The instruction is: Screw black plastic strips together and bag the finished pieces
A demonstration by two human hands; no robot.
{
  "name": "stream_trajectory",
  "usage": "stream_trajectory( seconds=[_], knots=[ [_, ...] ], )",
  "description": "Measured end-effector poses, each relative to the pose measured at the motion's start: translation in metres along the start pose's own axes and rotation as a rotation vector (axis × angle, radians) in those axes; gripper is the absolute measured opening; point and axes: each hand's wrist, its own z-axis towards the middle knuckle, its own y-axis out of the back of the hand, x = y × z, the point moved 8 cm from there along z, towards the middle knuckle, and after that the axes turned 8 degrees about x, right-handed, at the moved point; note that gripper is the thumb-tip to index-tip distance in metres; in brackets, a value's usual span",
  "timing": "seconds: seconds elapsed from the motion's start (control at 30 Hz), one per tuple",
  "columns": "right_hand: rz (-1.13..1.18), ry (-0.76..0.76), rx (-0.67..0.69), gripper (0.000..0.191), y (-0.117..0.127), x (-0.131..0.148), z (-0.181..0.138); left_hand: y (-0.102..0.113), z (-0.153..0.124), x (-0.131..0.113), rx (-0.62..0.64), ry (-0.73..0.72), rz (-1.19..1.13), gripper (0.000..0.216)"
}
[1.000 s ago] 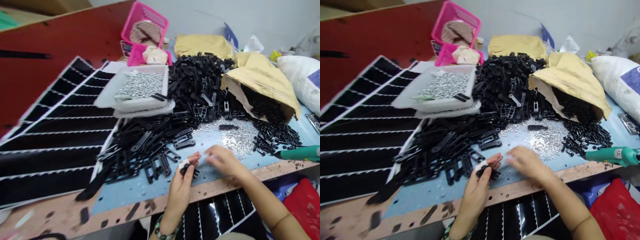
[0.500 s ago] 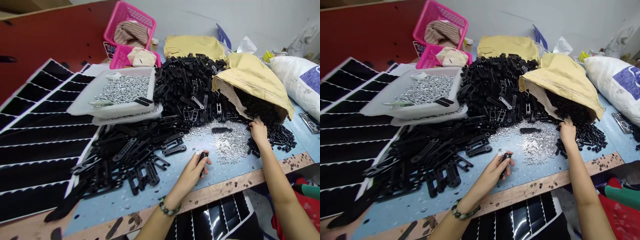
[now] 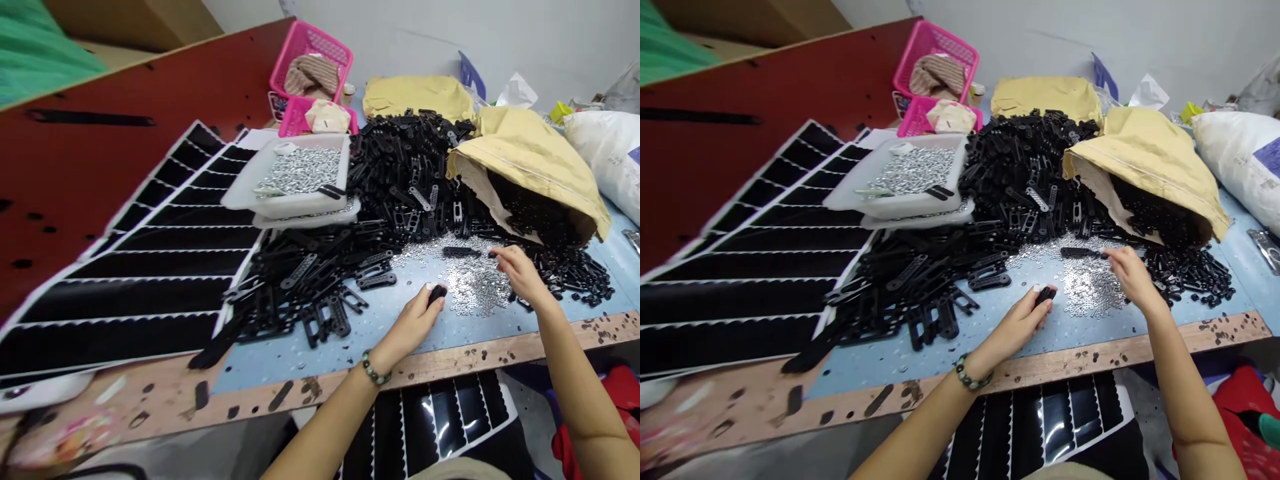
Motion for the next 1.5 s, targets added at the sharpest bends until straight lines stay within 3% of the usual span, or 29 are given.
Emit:
stream_trajectory(
  seconds=[0.07,0.17,0.33,0.47,0.6,0.7,0.8,0.9,1.03,1.13,1.27,1.43,1.5],
  knots=[
    [0.189,0.039,0.157,0.031,-0.033,0.034,-0.013,0.002,-0.003,-0.012,-0.019,-0.088,0.091,0.030],
    [0.373,-0.022,0.243,0.022,-0.067,0.063,-0.026,0.001,-0.007,-0.023,-0.033,-0.174,0.247,0.030],
    [0.565,-0.057,0.091,0.022,-0.076,0.069,-0.028,0.005,-0.009,-0.031,-0.115,-0.220,0.552,0.024],
    [0.645,-0.067,0.015,0.026,-0.074,0.062,-0.032,-0.003,-0.009,-0.042,-0.076,-0.281,0.696,0.027],
    [0.533,-0.076,0.020,0.028,-0.075,0.049,-0.043,-0.006,-0.009,-0.039,-0.035,-0.242,0.630,0.027],
    [0.198,0.020,0.045,0.027,-0.077,0.048,-0.051,0.008,-0.009,-0.023,-0.081,-0.131,0.427,0.023],
    [-0.193,0.117,0.101,0.017,-0.094,0.054,-0.054,0.026,-0.010,-0.004,-0.161,-0.038,0.243,0.017],
    [-0.334,0.139,0.124,0.017,-0.111,0.059,-0.053,0.031,-0.009,0.005,-0.132,-0.037,0.203,0.015],
    [-0.267,0.114,0.020,0.025,-0.100,0.057,-0.057,0.026,-0.006,-0.002,-0.086,-0.209,0.285,0.017],
    [-0.112,0.160,-0.062,0.021,-0.083,0.054,-0.067,0.007,0.000,-0.003,0.063,-0.323,0.421,0.015],
    [-0.118,0.278,0.030,0.017,-0.093,0.060,-0.076,-0.008,0.008,0.004,0.189,-0.362,0.613,0.012],
    [-0.128,0.282,0.055,0.017,-0.104,0.066,-0.073,-0.004,0.006,0.008,0.228,-0.389,0.736,0.014],
    [-0.111,0.268,0.037,0.018,-0.096,0.061,-0.060,-0.004,0.001,0.008,0.226,-0.382,0.769,0.014]
  ],
)
